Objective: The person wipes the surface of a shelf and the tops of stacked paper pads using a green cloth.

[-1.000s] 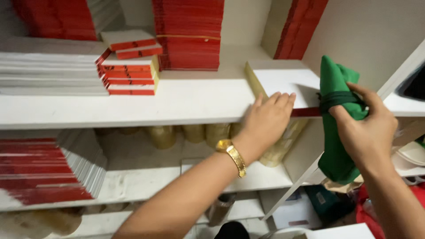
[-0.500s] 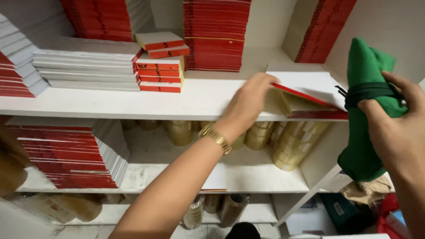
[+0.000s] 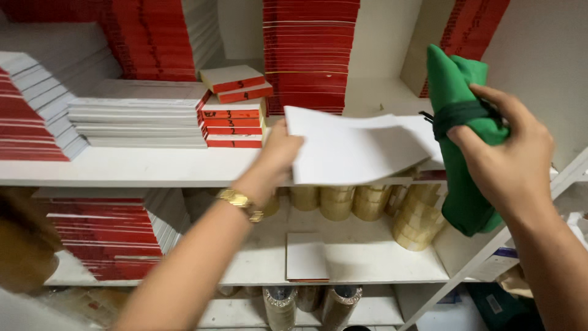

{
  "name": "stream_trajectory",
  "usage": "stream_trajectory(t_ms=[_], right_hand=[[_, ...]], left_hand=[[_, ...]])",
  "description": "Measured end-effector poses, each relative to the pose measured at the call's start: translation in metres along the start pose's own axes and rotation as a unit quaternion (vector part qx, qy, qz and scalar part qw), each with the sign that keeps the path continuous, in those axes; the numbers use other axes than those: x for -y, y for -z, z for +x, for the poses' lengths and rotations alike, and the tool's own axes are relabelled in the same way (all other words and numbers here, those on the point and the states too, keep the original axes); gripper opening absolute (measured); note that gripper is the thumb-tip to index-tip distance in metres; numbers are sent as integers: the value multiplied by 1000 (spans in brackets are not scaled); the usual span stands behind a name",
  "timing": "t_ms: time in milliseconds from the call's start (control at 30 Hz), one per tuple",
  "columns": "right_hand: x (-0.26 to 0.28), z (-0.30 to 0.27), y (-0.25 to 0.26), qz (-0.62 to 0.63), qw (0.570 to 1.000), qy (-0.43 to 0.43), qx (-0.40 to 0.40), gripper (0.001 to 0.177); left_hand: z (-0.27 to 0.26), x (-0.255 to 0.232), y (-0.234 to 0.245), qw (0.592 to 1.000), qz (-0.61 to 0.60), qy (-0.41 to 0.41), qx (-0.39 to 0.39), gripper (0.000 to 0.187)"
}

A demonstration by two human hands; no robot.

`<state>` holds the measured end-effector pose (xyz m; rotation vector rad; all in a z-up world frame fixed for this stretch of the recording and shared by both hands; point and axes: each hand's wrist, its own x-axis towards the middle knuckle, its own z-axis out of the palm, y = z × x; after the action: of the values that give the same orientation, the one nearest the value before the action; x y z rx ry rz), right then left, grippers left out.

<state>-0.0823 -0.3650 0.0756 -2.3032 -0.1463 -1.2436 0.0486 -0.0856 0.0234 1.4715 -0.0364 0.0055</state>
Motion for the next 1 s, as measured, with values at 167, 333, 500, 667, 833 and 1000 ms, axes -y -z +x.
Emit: stream_trajectory(t_ms=[167,333,500,667,833,1000], right_hand=[[40,20,-52,92,994,2,60,64],[112,13,-138,43,989,67,122,55],[126,3,-179,-73,946,-31,314,61],[59,26,-143,-172,937,-67,298,54],[61,24,-161,-262,924,-64,270,56],[154,4,-191,-136,938,-37,316,54]], left_hand=[[-5,-2,43,973,228,22,8,45],[35,22,60,860,501,-92,-28,51],[41,26,75,870,484,-87,-41,42],[33,24,74,874,471,-109,-47,43],[1,3,68,877,466,-104,-45,42],[5,4,73,887,444,-108,-67,39]])
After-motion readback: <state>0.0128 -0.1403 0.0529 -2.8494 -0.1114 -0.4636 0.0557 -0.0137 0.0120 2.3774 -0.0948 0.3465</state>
